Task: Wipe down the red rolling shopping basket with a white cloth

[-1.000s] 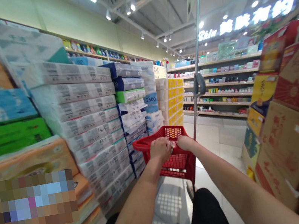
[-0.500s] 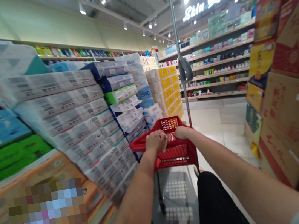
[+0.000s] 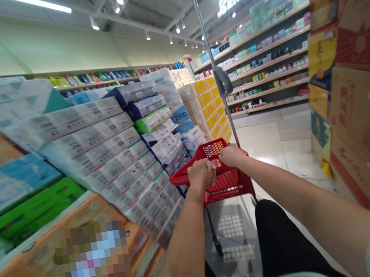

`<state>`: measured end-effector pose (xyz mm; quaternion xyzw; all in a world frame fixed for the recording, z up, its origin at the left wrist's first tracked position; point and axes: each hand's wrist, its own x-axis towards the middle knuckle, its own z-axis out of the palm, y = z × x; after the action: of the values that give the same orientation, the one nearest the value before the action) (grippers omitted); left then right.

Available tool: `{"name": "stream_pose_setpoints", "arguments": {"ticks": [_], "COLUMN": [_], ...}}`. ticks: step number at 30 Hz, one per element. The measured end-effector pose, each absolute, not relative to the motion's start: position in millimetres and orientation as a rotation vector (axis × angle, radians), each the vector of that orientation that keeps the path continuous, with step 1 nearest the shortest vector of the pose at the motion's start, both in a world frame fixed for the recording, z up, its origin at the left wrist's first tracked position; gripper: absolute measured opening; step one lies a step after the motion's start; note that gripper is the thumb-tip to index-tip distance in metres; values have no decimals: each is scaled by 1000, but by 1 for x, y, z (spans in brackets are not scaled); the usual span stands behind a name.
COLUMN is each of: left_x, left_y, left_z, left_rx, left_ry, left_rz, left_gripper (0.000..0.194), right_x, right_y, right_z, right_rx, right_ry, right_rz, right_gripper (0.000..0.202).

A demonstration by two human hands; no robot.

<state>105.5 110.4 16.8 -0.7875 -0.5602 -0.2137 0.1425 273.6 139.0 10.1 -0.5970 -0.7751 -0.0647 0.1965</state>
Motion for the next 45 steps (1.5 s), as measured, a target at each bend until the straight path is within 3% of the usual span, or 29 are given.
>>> {"name": "stream_pose_setpoints", "arguments": {"ticks": [10, 16, 22, 27, 33, 38, 45], "left_x": [109, 110, 110, 114, 114, 112, 102], "left_y": [104, 110, 102, 107, 99, 106, 101], "left_z": [-2, 15, 6, 23, 15, 31, 12], "left_rx": [-2186, -2270, -2199, -2290, -2188, -2346, -2243], "left_ry": [-1428, -1570, -1520, -1682, -1580, -1693, -1533], "left_rz": [-745, -451, -637, -326, -608, -239, -594], "left_gripper": [32, 36, 37, 37, 39, 39, 37], "right_x": [264, 264, 265, 266, 268, 268, 268], "right_y": [99, 101, 101, 100, 99, 96, 93], "right_z": [-59, -54, -56, -58, -59, -59, -56], "right_rx": [-1238, -1275, -1294, -1280, -1286, -1289, -1267], "right_ry": [-1881, -1924, -1944, -1935, -1940, -1951, -1960], "right_rz": [-800, -711, -656, -690, -654, -640, -694], "right_gripper": [35, 37, 38, 38, 39, 40, 42]}}
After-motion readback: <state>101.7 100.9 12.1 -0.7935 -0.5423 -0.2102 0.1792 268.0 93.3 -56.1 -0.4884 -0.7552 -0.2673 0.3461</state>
